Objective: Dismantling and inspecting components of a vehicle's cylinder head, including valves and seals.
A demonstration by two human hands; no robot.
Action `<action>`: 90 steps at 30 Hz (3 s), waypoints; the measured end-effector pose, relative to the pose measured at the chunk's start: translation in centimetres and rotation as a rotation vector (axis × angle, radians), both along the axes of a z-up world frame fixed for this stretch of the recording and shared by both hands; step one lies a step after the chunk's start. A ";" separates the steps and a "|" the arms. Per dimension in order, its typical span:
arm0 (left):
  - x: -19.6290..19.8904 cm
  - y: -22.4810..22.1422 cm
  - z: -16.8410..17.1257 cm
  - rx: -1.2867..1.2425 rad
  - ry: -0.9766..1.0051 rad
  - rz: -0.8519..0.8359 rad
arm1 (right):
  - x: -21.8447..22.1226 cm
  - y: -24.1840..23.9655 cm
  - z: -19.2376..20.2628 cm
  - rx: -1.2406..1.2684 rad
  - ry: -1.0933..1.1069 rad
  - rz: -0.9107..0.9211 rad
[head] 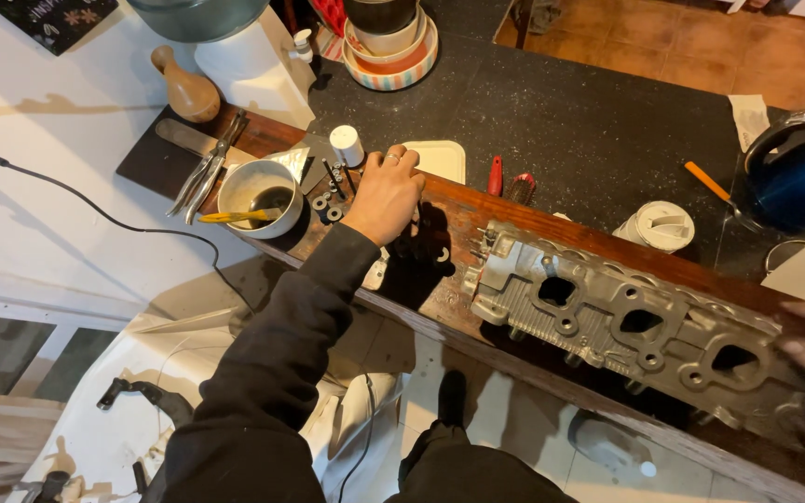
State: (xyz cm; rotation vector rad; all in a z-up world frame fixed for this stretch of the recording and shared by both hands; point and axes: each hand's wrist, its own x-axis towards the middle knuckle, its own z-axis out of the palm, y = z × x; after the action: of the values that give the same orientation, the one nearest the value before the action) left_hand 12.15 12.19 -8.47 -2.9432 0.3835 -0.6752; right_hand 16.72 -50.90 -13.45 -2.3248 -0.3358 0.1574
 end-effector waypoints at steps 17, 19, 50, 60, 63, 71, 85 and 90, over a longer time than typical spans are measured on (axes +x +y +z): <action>0.3 0.2 0.7 0.070 -0.004 -0.005 | 2.6 -1.1 -0.8 -0.109 0.208 -0.005; 0.3 0.5 0.8 0.072 0.002 -0.009 | 1.6 0.0 1.0 -0.115 0.237 -0.036; -15.5 -43.2 -3.0 -1.254 0.149 -0.155 | 3.5 3.0 13.2 -0.409 0.154 0.583; -13.2 -44.6 -8.2 -0.973 -0.122 0.015 | 6.0 1.3 9.8 -0.256 0.159 0.710; -12.3 -44.8 -10.2 -0.874 -0.108 0.089 | 5.9 1.3 9.7 -0.242 0.198 0.671; -15.5 -45.6 -4.2 -0.950 0.123 0.002 | 8.2 1.9 8.2 -0.164 0.183 0.650; -17.5 -40.8 10.2 -0.953 -0.110 -0.280 | 6.1 3.1 18.5 0.473 0.060 0.338; -15.1 -38.1 13.9 -1.064 -0.375 -0.255 | -0.3 3.9 19.3 0.769 -0.060 0.262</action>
State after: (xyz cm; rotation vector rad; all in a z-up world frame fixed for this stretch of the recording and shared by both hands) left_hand -2.97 -25.96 5.46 -3.5508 0.4632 -1.9403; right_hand 16.38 -47.02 5.89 -1.5237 -0.6094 0.0668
